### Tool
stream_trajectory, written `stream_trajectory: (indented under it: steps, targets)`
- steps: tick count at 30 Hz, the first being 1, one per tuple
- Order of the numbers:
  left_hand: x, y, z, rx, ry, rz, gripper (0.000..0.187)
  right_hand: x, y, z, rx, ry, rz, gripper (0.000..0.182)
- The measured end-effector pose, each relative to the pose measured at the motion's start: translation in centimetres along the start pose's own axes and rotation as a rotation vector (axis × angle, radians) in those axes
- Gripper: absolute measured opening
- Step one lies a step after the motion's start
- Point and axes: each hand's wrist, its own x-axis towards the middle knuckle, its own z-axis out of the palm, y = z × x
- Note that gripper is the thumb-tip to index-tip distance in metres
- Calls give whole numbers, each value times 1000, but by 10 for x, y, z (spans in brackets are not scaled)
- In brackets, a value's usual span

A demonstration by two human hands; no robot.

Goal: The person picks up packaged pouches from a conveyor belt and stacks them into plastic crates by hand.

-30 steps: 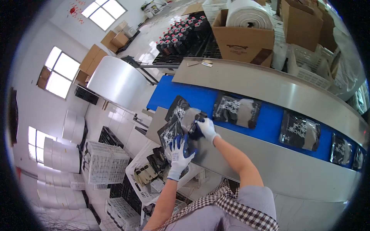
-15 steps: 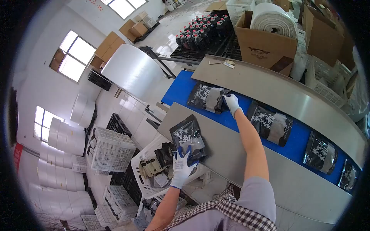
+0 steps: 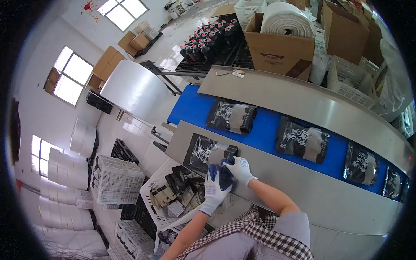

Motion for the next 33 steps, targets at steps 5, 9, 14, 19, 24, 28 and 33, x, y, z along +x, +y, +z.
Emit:
stream_trajectory:
  steps: [5, 9, 14, 19, 24, 28, 33]
  targets:
    - [-1, -23, 27, 115, -14, -31, 94, 73, -2, 45, 56, 73, -67, 32]
    - [8, -31, 21, 172, -106, -31, 91, 155, -23, 84, -41, 127, -142, 30]
    - [8, -30, 19, 182, -94, -61, 87, 235, -73, 108, -42, 41, -33, 38]
    - [9, -31, 20, 139, -107, -101, 82, 295, -101, 110, 82, 151, 59, 35]
    - [13, -37, 17, 142, -127, -104, 79, 353, -82, 107, -20, 299, 11, 38]
    - [10, -40, 10, 95, -155, -122, 79, 337, -74, 95, 56, 275, 49, 40]
    - [11, -60, 14, -112, 18, -65, 73, 229, -88, 103, 141, 253, -256, 22]
